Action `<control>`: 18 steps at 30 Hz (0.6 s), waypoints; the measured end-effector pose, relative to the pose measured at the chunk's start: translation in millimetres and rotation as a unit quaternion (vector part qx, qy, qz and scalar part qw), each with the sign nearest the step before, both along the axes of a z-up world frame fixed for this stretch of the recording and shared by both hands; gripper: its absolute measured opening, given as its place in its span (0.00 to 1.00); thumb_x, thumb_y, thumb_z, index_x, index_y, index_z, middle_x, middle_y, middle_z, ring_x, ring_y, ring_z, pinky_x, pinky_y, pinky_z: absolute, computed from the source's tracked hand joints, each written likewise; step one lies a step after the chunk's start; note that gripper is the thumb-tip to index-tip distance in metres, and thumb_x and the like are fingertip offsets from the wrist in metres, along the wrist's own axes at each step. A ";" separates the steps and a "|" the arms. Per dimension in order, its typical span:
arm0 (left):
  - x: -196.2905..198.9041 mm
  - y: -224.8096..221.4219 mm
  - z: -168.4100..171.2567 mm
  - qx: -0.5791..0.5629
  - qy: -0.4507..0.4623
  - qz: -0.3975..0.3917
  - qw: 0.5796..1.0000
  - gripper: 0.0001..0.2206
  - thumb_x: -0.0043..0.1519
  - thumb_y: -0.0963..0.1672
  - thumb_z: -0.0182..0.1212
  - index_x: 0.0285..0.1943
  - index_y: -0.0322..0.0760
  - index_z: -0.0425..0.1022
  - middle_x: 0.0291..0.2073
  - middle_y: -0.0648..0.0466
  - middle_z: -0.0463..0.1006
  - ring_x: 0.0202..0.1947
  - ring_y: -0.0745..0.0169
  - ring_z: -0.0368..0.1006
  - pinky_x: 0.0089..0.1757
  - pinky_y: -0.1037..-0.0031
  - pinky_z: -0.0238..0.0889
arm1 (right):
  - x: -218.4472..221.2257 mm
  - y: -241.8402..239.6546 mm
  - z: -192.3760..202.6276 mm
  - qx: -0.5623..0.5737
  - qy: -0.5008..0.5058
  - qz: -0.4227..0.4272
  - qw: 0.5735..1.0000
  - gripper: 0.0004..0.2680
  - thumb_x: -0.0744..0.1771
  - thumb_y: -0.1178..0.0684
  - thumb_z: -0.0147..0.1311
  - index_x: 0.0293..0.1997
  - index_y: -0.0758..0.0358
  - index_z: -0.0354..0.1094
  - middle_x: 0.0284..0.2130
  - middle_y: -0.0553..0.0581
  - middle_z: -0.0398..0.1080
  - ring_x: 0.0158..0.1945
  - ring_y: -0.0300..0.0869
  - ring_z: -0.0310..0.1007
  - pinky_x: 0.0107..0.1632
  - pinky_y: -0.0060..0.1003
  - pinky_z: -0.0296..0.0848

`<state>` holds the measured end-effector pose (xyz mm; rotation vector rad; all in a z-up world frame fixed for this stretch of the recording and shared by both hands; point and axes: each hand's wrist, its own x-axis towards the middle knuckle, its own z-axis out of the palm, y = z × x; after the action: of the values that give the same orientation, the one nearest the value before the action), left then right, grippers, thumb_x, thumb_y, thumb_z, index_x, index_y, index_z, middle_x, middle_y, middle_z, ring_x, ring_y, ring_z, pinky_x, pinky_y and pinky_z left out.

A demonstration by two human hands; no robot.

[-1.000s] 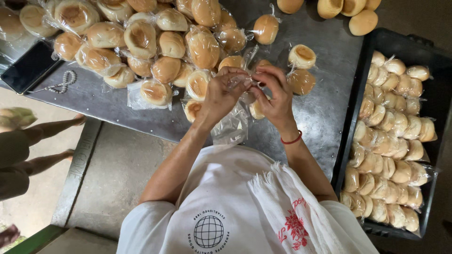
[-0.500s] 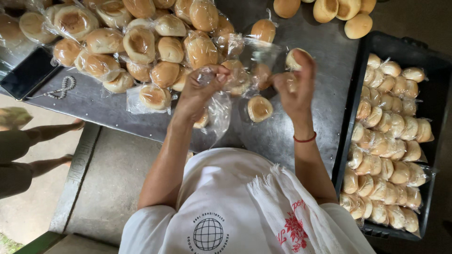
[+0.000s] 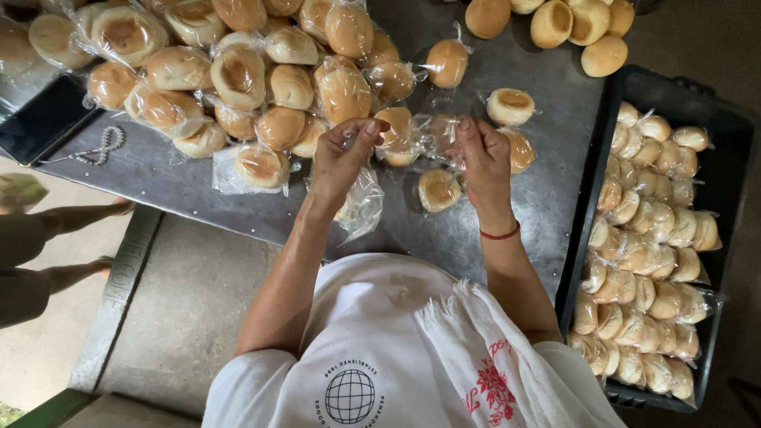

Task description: The person packages buns by hand, picking up individual buns from a metal table and placing them into plastic bags. They twist the top of each bag to seal it and place the packaged buns into a pile on the table.

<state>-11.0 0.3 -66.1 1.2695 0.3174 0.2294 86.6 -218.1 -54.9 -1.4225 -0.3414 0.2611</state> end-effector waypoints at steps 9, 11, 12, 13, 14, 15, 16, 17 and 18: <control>21.2 -14.3 12.0 0.156 0.012 -0.033 0.987 0.09 0.65 0.44 0.66 0.46 0.32 0.83 0.32 0.57 0.84 0.33 0.74 0.77 0.37 0.80 0.72 | 5.1 4.4 0.9 -0.205 -0.183 -0.061 0.960 0.10 0.72 0.50 0.58 0.39 0.68 0.69 0.32 0.52 0.64 0.36 0.37 0.60 0.39 0.34 0.60; 23.7 -24.8 -0.9 0.080 0.004 -0.013 0.997 0.08 0.64 0.43 0.68 0.46 0.31 0.82 0.33 0.57 0.83 0.34 0.73 0.76 0.38 0.79 0.71 | -0.9 10.4 12.5 -0.294 -0.354 -0.130 0.878 0.10 0.71 0.52 0.61 0.45 0.72 0.68 0.41 0.58 0.68 0.45 0.44 0.69 0.48 0.40 0.70; 26.1 -28.6 -8.0 0.002 -0.007 0.010 1.000 0.07 0.62 0.41 0.70 0.45 0.30 0.81 0.34 0.57 0.82 0.35 0.73 0.75 0.38 0.78 0.70 | -7.2 11.6 18.4 -0.272 -0.388 -0.116 0.873 0.08 0.68 0.55 0.63 0.43 0.72 0.69 0.47 0.62 0.67 0.52 0.51 0.67 0.55 0.45 0.68; 27.0 -30.8 -15.1 0.003 -0.008 0.008 1.000 0.07 0.62 0.41 0.70 0.45 0.30 0.81 0.34 0.57 0.82 0.35 0.73 0.75 0.38 0.78 0.70 | -11.5 13.6 22.5 -0.250 -0.421 -0.101 0.866 0.07 0.65 0.59 0.64 0.41 0.71 0.70 0.53 0.67 0.65 0.60 0.58 0.64 0.61 0.51 0.67; 26.0 -33.0 -22.2 -0.077 0.012 -0.052 0.996 0.06 0.63 0.41 0.69 0.46 0.33 0.81 0.34 0.57 0.82 0.33 0.73 0.73 0.36 0.78 0.67 | -13.5 16.1 23.4 -0.252 -0.420 -0.106 0.865 0.07 0.65 0.59 0.64 0.41 0.71 0.70 0.53 0.67 0.65 0.60 0.58 0.64 0.61 0.51 0.67; 24.1 -35.0 -28.5 -0.157 0.032 -0.112 0.981 0.06 0.63 0.40 0.67 0.47 0.35 0.82 0.33 0.56 0.82 0.31 0.73 0.71 0.34 0.78 0.64 | -13.9 17.9 21.4 -0.195 -0.384 -0.023 0.902 0.07 0.64 0.60 0.65 0.40 0.70 0.70 0.56 0.67 0.65 0.63 0.58 0.64 0.64 0.50 0.67; 22.2 -34.9 -33.3 -0.156 0.030 -0.117 0.980 0.06 0.63 0.40 0.67 0.47 0.35 0.82 0.33 0.56 0.82 0.31 0.73 0.71 0.34 0.78 0.64 | -10.9 17.6 17.7 -0.134 -0.346 0.060 0.927 0.07 0.63 0.62 0.66 0.39 0.69 0.70 0.59 0.67 0.65 0.65 0.57 0.63 0.66 0.50 0.66; 18.2 -32.5 -36.8 -0.160 0.021 -0.117 0.980 0.05 0.64 0.40 0.67 0.47 0.34 0.81 0.36 0.56 0.82 0.35 0.73 0.73 0.39 0.78 0.66 | -6.8 15.9 11.1 -0.134 -0.347 0.055 0.926 0.07 0.63 0.62 0.66 0.39 0.69 0.70 0.59 0.67 0.65 0.65 0.57 0.63 0.66 0.50 0.66; 13.8 -30.3 -39.6 -0.166 0.012 -0.115 0.979 0.05 0.64 0.39 0.67 0.46 0.33 0.81 0.40 0.55 0.82 0.39 0.72 0.75 0.43 0.77 0.69 | -2.1 13.7 1.1 -0.158 -0.320 0.022 0.934 0.04 0.64 0.63 0.63 0.39 0.68 0.71 0.59 0.64 0.67 0.66 0.54 0.66 0.64 0.46 0.69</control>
<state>2.8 -29.9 -105.8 0.9675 0.2156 -0.0361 84.5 -204.4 -53.9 -1.8016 -0.8974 -0.1334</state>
